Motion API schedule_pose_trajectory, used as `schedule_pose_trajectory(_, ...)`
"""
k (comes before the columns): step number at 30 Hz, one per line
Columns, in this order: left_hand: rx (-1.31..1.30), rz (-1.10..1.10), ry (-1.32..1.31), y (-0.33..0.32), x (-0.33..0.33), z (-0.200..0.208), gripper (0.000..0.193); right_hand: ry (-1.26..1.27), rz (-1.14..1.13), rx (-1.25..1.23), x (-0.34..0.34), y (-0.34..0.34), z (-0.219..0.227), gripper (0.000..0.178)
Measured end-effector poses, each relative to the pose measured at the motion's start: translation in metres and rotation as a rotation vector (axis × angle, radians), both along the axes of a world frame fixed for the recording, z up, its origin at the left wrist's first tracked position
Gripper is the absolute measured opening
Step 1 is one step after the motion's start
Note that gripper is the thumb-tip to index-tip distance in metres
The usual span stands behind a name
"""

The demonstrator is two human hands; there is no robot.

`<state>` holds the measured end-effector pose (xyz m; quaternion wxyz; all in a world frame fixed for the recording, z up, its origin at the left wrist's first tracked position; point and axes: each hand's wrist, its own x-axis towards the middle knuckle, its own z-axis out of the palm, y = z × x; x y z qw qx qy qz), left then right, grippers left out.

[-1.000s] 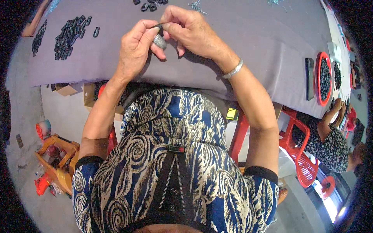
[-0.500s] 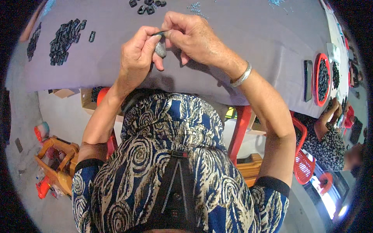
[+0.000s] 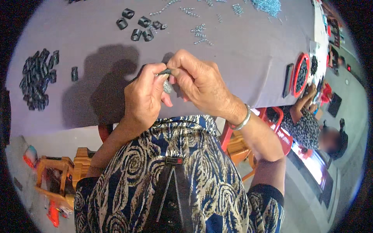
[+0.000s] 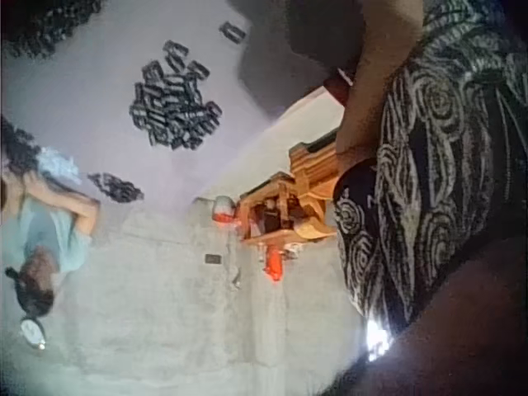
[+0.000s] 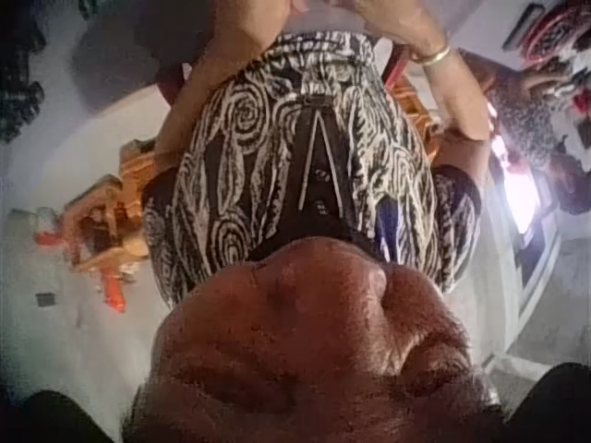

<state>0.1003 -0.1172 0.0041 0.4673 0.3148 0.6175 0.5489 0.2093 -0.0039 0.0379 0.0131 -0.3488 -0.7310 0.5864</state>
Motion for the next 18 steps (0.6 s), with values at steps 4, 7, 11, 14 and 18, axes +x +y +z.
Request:
schedule_pose_trajectory(4, 0.012, -0.077, -0.008, 0.004, 0.017, 0.007, 0.017, -0.026, -0.089, -0.011, 0.028, -0.002, 0.012, 0.009)
schedule_pose_trajectory(7, -0.004, -0.102, -0.045, 0.013, 0.013, 0.011, 0.017, 0.012, -0.191, -0.105, 0.033, -0.003, 0.011, 0.023)
schedule_pose_trajectory(11, -0.013, -0.026, 0.057, 0.005, 0.012, 0.007, 0.017, 0.129, -0.285, -0.198, 0.043, -0.012, 0.002, 0.021)
schedule_pose_trajectory(14, 0.052, 0.016, 0.089, -0.009, 0.004, 0.003, 0.017, 0.084, -0.32, -0.303, 0.049, -0.017, -0.008, 0.013)
schedule_pose_trajectory(18, 0.055, 0.092, 0.125, -0.027, -0.011, 0.001, 0.013, 0.172, 0.072, 0.148, 0.039, -0.03, -0.025, 0.012)
